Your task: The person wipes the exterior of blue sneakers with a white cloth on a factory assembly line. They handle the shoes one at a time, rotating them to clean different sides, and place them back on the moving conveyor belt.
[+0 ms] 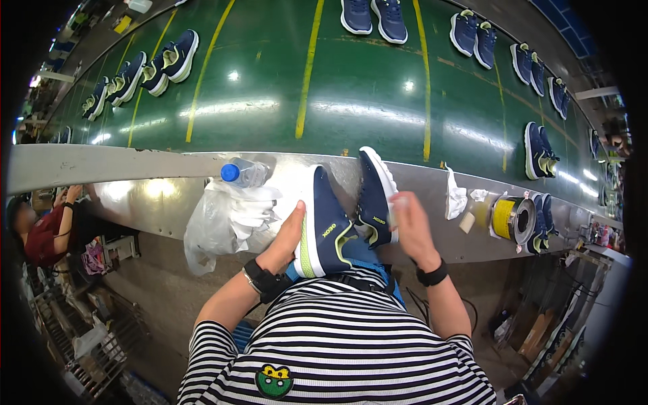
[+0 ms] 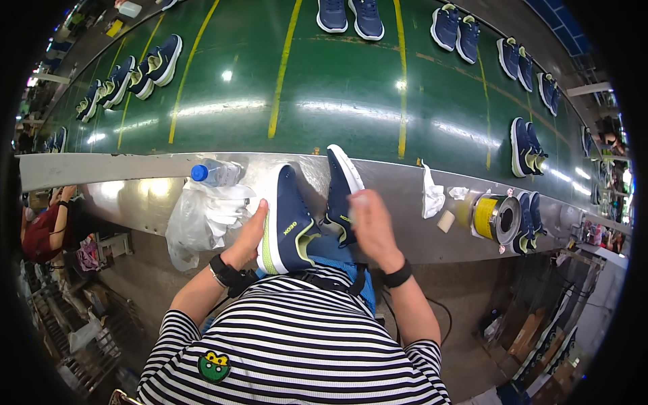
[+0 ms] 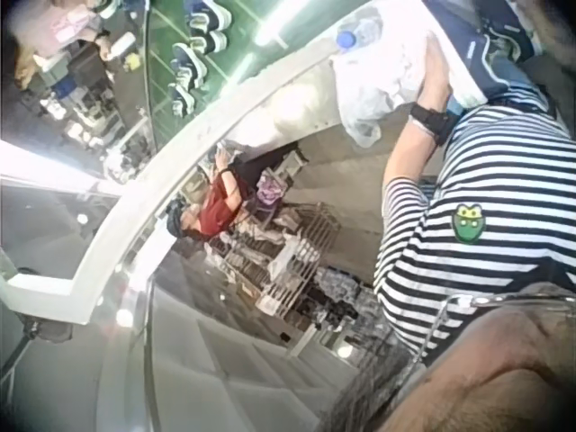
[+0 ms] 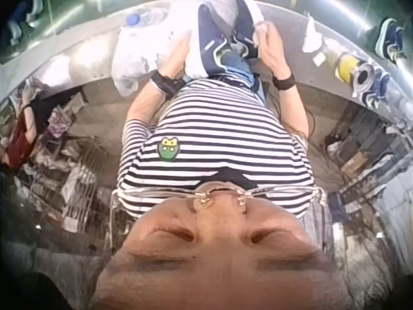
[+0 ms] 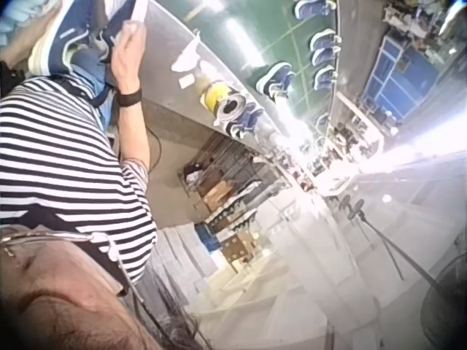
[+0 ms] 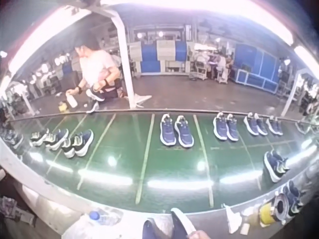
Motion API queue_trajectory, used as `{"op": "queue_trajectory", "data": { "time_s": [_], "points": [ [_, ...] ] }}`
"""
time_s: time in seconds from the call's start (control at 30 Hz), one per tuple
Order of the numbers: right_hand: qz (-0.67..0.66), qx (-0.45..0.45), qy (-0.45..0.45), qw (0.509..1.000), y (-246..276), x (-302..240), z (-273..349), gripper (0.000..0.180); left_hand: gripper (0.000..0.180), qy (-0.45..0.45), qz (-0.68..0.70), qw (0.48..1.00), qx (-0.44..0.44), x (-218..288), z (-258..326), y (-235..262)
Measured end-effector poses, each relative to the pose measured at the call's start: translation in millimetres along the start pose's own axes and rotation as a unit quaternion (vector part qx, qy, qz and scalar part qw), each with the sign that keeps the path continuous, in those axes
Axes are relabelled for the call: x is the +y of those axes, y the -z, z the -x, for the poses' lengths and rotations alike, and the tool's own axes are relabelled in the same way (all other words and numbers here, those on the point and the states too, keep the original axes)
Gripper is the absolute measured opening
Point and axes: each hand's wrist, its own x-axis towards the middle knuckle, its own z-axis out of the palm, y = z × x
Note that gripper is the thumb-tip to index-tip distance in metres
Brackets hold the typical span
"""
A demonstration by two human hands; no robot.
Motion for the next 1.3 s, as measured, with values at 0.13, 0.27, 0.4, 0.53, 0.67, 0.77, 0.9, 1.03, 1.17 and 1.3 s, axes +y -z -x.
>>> {"op": "queue_trajectory", "data": {
  "time_s": [0.13, 0.27, 0.4, 0.53, 0.67, 0.77, 0.9, 1.03, 1.17, 1.3],
  "points": [
    [0.071, -0.125, 0.036, 0.989, -47.5, -21.0, -8.6, 0.016, 0.059, -0.023, -0.016, 0.999, -0.029, -33.7, -18.7, 14.6],
    [0.148, -0.157, 0.004, 0.976, -68.6, -18.0, -23.0, 0.025, 0.059, -0.033, -0.038, 0.998, -0.043, -30.6, -15.9, 14.6],
    [0.165, -0.185, -0.055, 0.967, -72.3, -21.9, -23.5, 0.027, 0.055, -0.058, -0.055, 0.996, -0.031, -31.1, -15.5, 17.8],
    [0.174, -0.139, 0.032, 0.974, -77.4, -12.7, -12.6, 0.020, 0.053, -0.086, -0.087, 0.992, -0.026, -25.5, -11.1, 19.1],
    [0.183, -0.138, -0.044, 0.972, -79.0, -21.2, -6.5, 0.020, 0.050, -0.102, -0.110, 0.989, -0.009, -24.6, -11.8, 18.9],
    [0.185, -0.138, -0.019, 0.973, -80.0, -20.1, -5.8, 0.020, 0.050, -0.104, -0.125, 0.987, -0.009, -23.9, -13.2, 20.4],
    [0.128, -0.160, -0.061, 0.977, -79.3, -21.7, -7.3, 0.020, 0.051, -0.110, -0.129, 0.986, -0.001, -20.6, -10.0, 18.8],
    [0.128, -0.182, -0.116, 0.968, -81.4, -23.7, -13.6, 0.021, 0.050, -0.112, -0.134, 0.985, 0.011, -21.5, -11.4, 19.1],
    [0.205, -0.150, -0.005, 0.967, -95.8, -10.6, -12.8, 0.022, 0.051, -0.122, -0.139, 0.983, 0.011, -26.2, -13.4, 18.6],
    [0.212, -0.101, 0.029, 0.972, -105.6, -5.1, -23.3, 0.021, 0.050, -0.126, -0.147, 0.981, 0.015, -29.8, -17.2, 18.6]
  ]
}}
